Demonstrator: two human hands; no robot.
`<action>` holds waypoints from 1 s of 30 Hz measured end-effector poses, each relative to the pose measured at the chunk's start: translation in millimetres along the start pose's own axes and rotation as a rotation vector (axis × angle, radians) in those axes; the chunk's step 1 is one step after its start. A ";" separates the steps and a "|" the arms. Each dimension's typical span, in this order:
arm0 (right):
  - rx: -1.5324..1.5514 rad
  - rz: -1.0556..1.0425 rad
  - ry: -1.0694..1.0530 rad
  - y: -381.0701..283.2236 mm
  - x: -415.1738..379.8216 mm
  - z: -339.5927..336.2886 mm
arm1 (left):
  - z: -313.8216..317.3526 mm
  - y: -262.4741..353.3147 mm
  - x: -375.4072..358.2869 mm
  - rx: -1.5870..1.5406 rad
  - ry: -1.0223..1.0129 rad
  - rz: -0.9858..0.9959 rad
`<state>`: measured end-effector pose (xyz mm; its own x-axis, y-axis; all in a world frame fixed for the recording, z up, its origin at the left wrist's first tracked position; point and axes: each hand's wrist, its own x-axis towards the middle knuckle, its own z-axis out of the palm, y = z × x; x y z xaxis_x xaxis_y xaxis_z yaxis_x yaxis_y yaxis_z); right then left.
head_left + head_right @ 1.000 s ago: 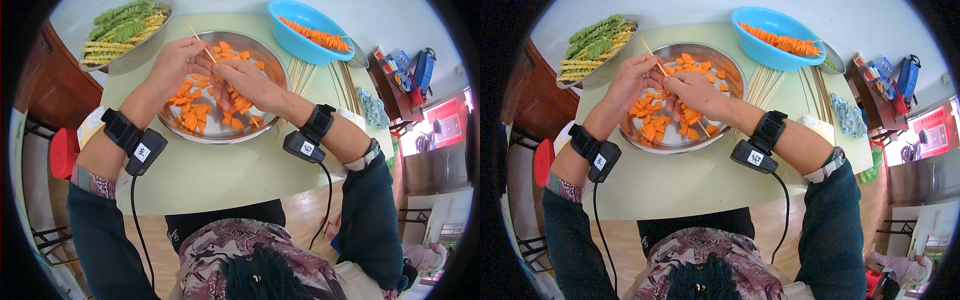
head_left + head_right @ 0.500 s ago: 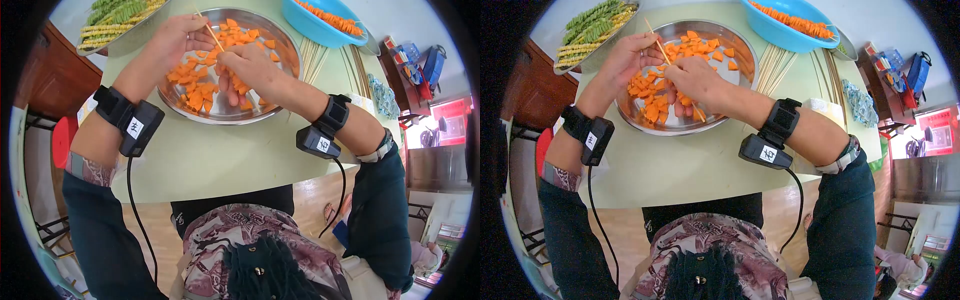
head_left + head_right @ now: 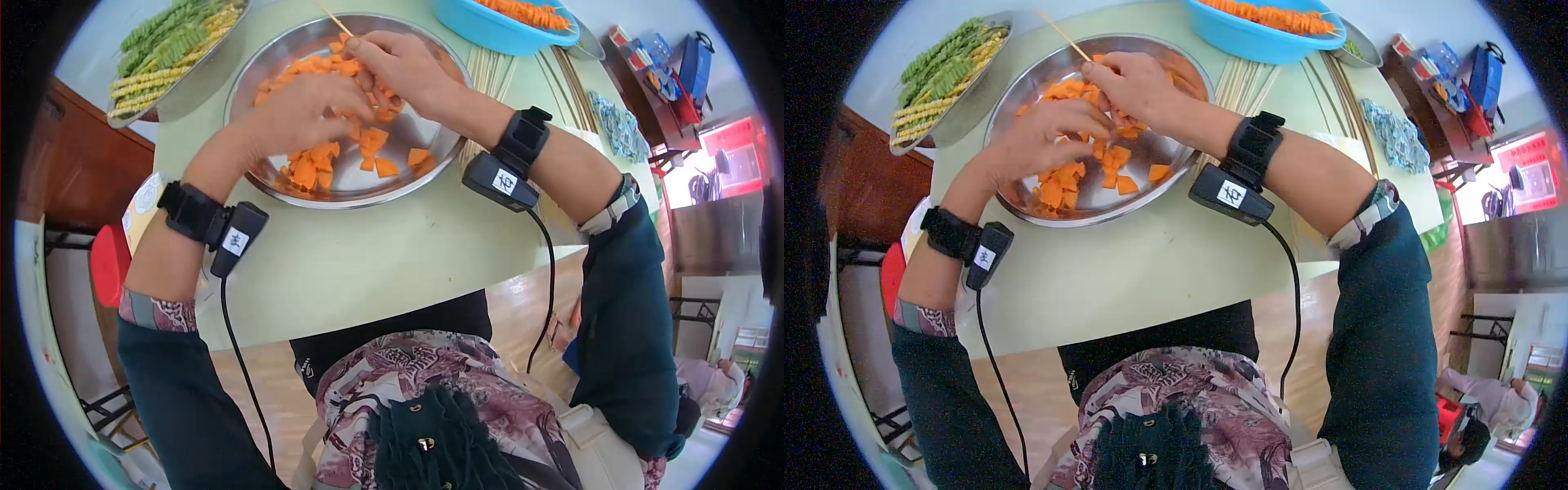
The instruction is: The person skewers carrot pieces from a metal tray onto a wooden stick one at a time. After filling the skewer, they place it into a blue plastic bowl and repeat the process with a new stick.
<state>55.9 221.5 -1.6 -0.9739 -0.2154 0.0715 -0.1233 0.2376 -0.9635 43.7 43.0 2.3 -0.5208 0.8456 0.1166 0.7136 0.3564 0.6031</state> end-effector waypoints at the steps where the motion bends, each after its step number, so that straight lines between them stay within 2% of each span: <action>1: -0.029 -0.013 0.025 -1.7 -0.6 -0.6 | 5.6 7.3 1.9 0.070 -0.086 0.142; 2: -0.058 -0.026 0.050 -2.8 -1.3 -1.2 | 9.5 12.5 1.9 0.140 -0.171 0.284; 6: -0.079 -0.069 0.099 -3.5 -0.6 -9.5 | 17.0 12.9 1.0 0.221 -0.158 0.263; 8: -0.120 -0.090 0.085 -7.1 -2.0 -11.6 | 6.2 11.9 5.2 0.324 -0.304 -0.080; 9: -0.111 -0.098 0.093 -8.9 -0.6 -12.3 | 1.5 6.8 4.8 0.338 -0.311 -0.079; 11: -0.094 -0.078 0.121 -9.8 -0.1 -14.2 | -0.4 -8.9 1.7 0.227 -0.109 -0.059; 12: -0.090 -0.083 0.129 -9.8 1.5 -16.1 | -2.2 -12.0 2.0 0.235 -0.114 -0.055; 14: -0.067 -0.112 0.165 -8.0 5.4 -20.9 | -2.2 -17.7 5.0 0.466 0.292 0.181; 17: -0.040 -0.145 0.174 -5.6 8.1 -23.6 | 12.9 -32.3 11.4 0.582 0.355 0.182; 18: -0.037 -0.146 0.178 -5.1 8.3 -24.4 | 15.5 -35.0 12.2 0.584 0.352 0.185; 20: -0.121 -0.143 0.164 -5.1 8.8 -25.0 | 16.6 -40.7 11.9 0.424 0.173 0.077; 21: -0.117 -0.146 0.168 -3.8 9.7 -25.0 | 13.2 -34.8 11.5 0.429 0.169 0.079; 23: -0.096 -0.160 0.170 -2.0 11.8 -26.8 | 5.5 -22.3 9.5 0.288 0.019 0.035; 27: -0.119 -0.142 0.178 -3.6 9.3 -30.1 | -3.0 -20.7 4.0 0.231 -0.015 0.017; 29: -0.096 -0.147 0.181 0.7 12.2 -29.7 | -8.5 -21.0 0.5 0.082 0.079 -0.288; 30: -0.091 -0.146 0.181 0.7 11.6 -28.7 | -11.7 -19.7 -0.5 0.084 0.075 -0.292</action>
<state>39.1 246.3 5.9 -0.9617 -0.0830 0.2613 -0.2741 0.3025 -0.9129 24.4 30.8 -0.4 -0.7402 0.6723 0.0081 0.5635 0.6138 0.5529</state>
